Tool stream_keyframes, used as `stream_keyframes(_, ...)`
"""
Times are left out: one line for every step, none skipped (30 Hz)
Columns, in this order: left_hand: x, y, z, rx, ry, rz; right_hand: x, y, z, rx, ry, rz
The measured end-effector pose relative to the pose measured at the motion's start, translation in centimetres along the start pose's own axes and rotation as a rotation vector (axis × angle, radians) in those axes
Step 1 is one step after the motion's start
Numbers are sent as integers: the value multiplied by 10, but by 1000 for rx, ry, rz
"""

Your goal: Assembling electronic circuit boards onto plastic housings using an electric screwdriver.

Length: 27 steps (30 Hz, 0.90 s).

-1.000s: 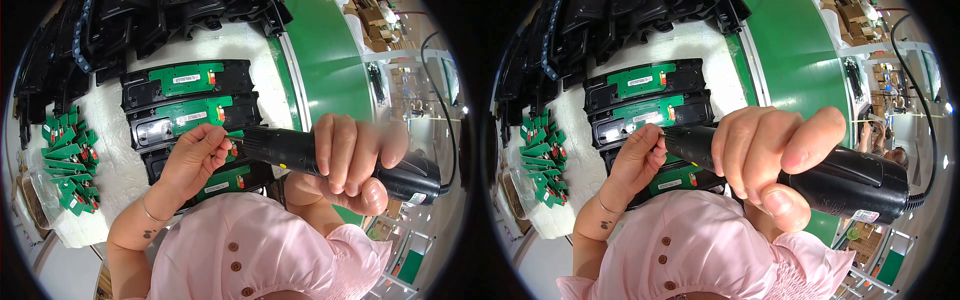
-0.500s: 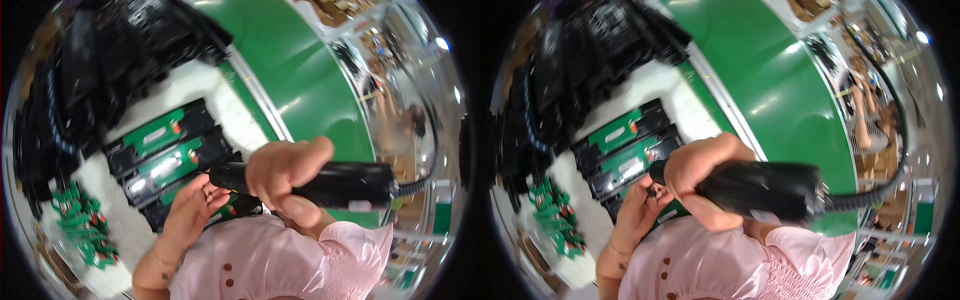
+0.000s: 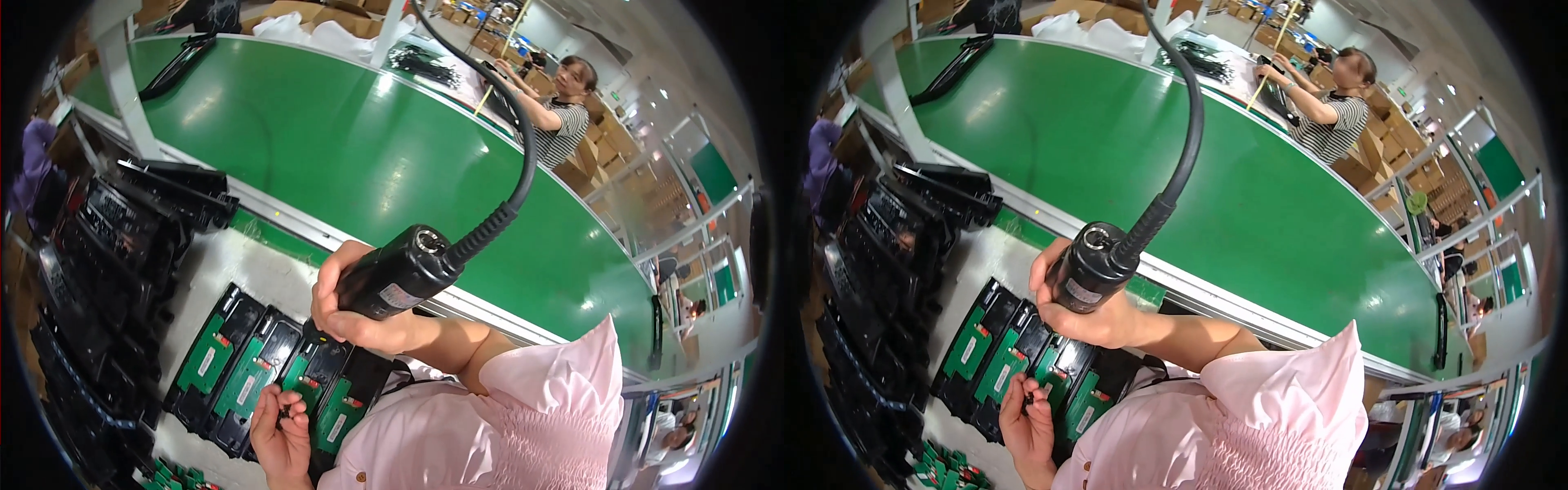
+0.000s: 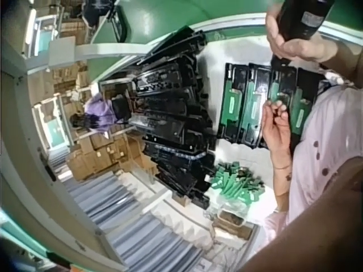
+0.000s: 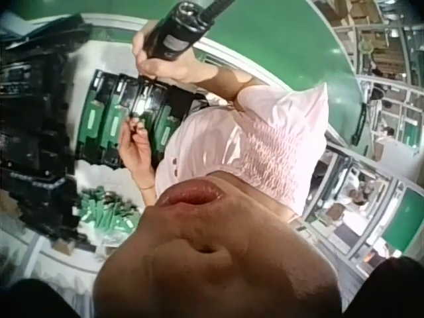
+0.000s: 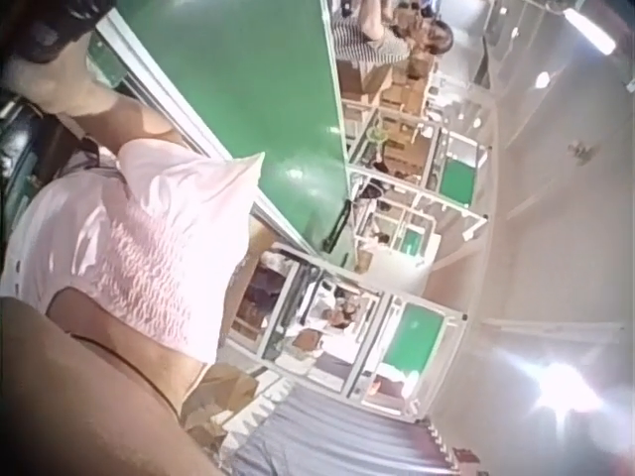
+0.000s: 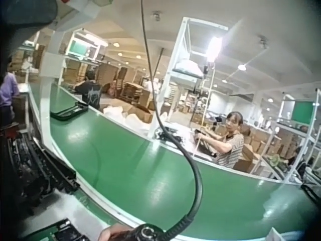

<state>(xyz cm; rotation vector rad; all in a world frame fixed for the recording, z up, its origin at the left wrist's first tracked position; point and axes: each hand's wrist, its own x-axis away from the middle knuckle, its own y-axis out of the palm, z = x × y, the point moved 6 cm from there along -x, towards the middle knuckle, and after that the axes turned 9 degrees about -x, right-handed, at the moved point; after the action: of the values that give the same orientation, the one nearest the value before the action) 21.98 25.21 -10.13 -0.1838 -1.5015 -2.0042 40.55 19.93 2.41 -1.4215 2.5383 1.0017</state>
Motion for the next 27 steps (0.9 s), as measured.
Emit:
stream_keyframes(1, 5, 2, -6, 8, 7, 0, -1, 1, -29, 7, 12)
stream_keyframes(0, 6, 2, -14, 4, -5, 1, -2, 2, -58, 15, 23)
stream_keyframes(1, 5, 3, -51, 24, -4, 2, -3, 2, -60, 31, 31)
stream_keyframes(1, 5, 4, -86, 48, -7, 2, -5, 0, -55, 17, 28)
stream_keyframes(1, 6, 4, -136, 70, 22, 2, -6, 1, -58, 30, 26)
stream_keyframes(3, 4, 5, -142, 73, 9, 3, -8, 1, -62, 43, 24)
stream_keyframes(6, 4, 5, -177, 37, -26, 4, -9, 2, -43, 41, 24)
stream_keyframes(7, 4, 4, -213, 2, -59, 2, -10, 2, -44, 32, 23)
stream_keyframes(5, 2, 4, -224, 8, -26, 1, -10, 2, -53, 32, 18)
stream_keyframes(5, 1, 2, -230, 7, -26, 2, -9, 2, -65, 35, 17)
stream_keyframes(2, -3, 3, -190, 85, 8, 1, -9, 2, -68, 38, 1)
stream_keyframes(0, -7, 6, -150, 162, 42, 1, -8, 2, -72, 36, 4)
stream_keyframes(0, -9, 6, -154, 163, 45, 1, -7, 0, -56, 11, -34)
stream_keyframes(0, -8, 7, -154, 166, 5, 0, -5, -1, -40, -13, -71)
stream_keyframes(0, -7, 9, -153, 170, -34, -1, -5, -2, -42, -13, -76)
stream_keyframes(0, -8, 10, -154, 173, -30, -2, -4, -1, -46, -10, -77)
stream_keyframes(0, -5, 11, -142, 173, -66, -2, -4, 0, -45, -2, -78)
stream_keyframes(1, -2, 12, -131, 174, -103, -3, -4, 1, -43, 6, -79)
stream_keyframes(0, -2, 12, -133, 171, -105, -3, -4, 0, -33, 1, -75)
stream_keyframes(-2, -3, 12, -135, 173, -90, -3, -4, -1, -31, -1, -72)
stream_keyframes(-2, -3, 12, -137, 174, -76, -3, -4, -2, -36, 1, -70)
stream_keyframes(-3, -2, 13, -138, 174, -76, -4, -4, -2, -44, 5, -70)
stream_keyframes(-3, -4, 14, -129, 184, -20, -5, -4, -2, -44, 4, -69)
stream_keyframes(-3, -7, 15, -121, 194, 35, -7, -3, -3, -41, -2, -78)
stream_keyframes(-3, -7, 15, -121, 195, 38, -7, -2, -2, -41, -5, -87)
stream_keyframes(-3, -9, 16, -95, 192, 57, -8, -2, -1, -43, -4, -89)
stream_keyframes(-2, -11, 16, -68, 189, 75, -8, -2, 1, -32, 2, -95)
